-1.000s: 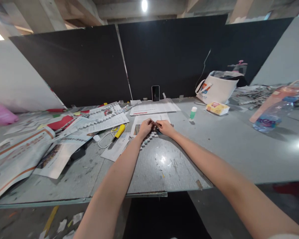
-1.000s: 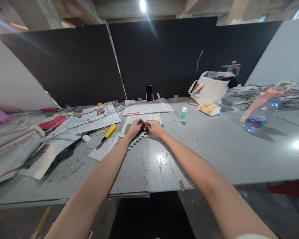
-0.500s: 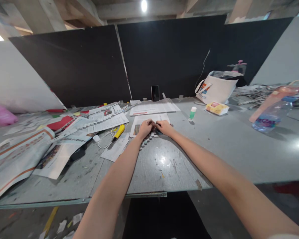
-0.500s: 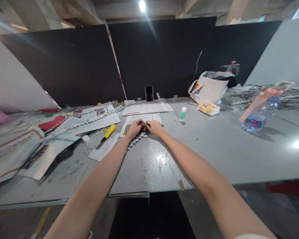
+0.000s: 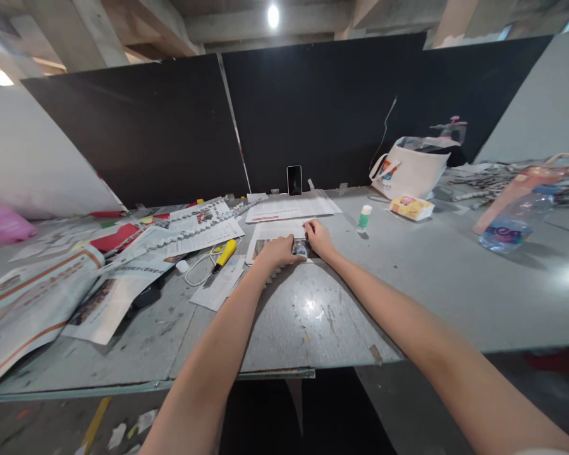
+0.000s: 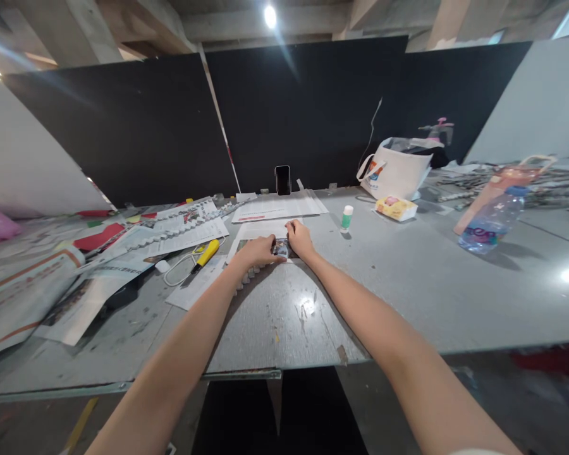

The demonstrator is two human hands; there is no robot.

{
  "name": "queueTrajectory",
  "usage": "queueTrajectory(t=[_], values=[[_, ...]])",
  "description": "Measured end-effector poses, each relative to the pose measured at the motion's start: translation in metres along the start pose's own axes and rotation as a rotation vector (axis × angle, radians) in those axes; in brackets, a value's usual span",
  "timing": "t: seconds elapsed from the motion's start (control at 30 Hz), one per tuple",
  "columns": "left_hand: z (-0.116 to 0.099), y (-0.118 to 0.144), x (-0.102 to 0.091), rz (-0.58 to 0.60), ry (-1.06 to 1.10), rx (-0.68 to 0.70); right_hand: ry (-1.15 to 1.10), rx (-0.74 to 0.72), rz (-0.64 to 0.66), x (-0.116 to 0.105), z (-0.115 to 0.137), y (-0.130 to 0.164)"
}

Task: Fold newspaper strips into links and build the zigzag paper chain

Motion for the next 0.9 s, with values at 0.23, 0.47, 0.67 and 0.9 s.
queueTrajectory(t=[0.23,0.47,0.67,0.9], values=[[0.003,-0.004,-0.007,-0.148,0.247,-0.043,-0.064,0.008,0.033,0.002,0.003,0.002],[0.004,-0.016,-0.002,-0.165,1.111,-0.296,-0.13,0.032,0.041,0.005,0.0,0.002],[0.019,-0.021,0.008,-0.203,1.461,-0.352,-0.146,-0.002,0.063,0.006,0.003,0.004],[0.029,-0.017,0.026,-0.399,1.583,-0.327,-0.154,-0.021,0.108,0.008,0.004,0.005]])
Point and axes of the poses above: each hand's wrist, its own y-axis away from the middle knuckle, its own x-axis out of the palm, z = x × y, the point moved 3 cm from there along -y, towards the middle knuckle, and after that the axes turned 6 degrees about x, right-handed, at the moved point
